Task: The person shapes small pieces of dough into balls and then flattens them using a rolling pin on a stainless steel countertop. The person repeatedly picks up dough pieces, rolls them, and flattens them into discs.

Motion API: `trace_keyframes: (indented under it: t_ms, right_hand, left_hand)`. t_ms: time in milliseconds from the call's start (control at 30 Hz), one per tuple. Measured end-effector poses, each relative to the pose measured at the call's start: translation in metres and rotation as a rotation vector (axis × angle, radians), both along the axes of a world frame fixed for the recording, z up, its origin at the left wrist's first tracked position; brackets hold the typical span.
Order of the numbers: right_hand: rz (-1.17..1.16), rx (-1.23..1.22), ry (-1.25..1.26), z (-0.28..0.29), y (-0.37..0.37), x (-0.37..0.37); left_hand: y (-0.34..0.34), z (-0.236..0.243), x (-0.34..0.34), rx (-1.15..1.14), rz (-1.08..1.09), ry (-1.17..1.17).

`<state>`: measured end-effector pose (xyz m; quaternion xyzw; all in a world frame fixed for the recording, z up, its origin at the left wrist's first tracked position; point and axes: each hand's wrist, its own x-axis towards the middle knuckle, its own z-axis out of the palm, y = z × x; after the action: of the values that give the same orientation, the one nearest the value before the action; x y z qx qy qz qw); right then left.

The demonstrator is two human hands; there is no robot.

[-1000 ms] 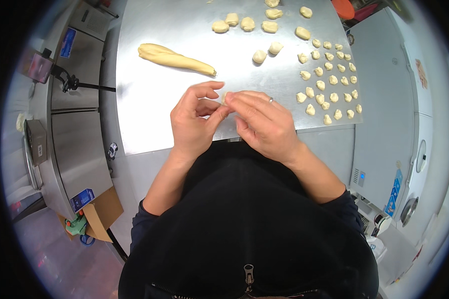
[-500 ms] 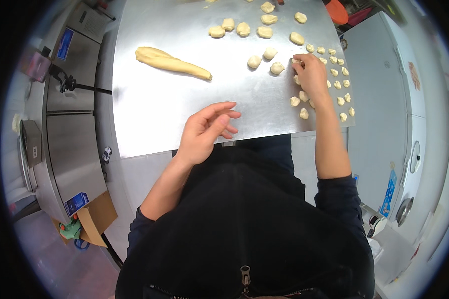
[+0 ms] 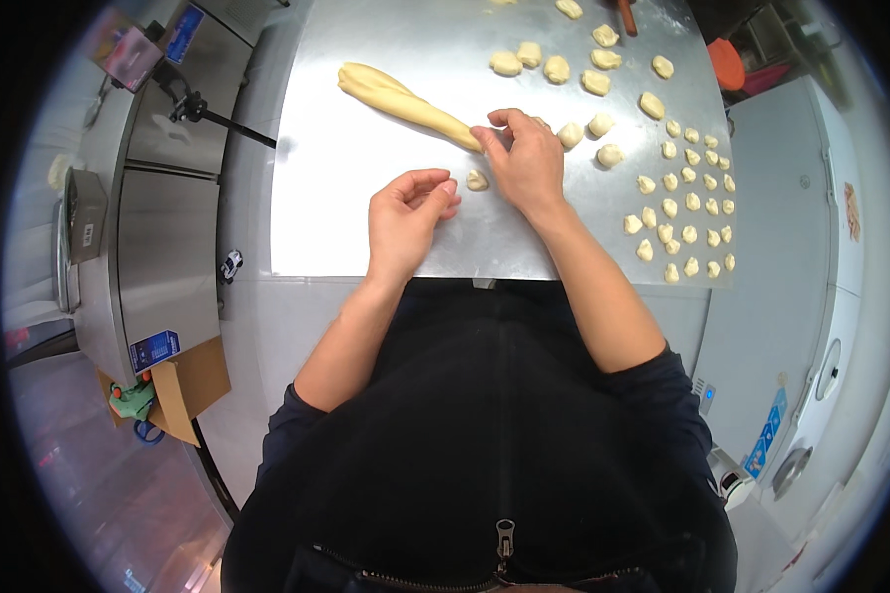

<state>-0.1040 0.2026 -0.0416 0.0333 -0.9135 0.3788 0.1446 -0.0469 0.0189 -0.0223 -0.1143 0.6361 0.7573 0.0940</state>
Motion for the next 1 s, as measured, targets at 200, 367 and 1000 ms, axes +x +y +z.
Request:
trace_keyframes:
  t_ms: [200,367,1000]
  right_hand:
    - [0.141,0.125,-0.042,0.006,-0.01,-0.014]
    - [0.154,0.201,0.026,-0.001,0.014,0.008]
    - [0.12,-0.601,-0.03,0.048,0.008,0.07]
  left_hand:
    - [0.02,0.001,0.004,-0.978,-0.159,0.566]
    - [0.03,-0.013,-0.006,-1.105,-0.197,0.672]
    - [0.029,0.019,0.0,0.332,-0.018,-0.163]
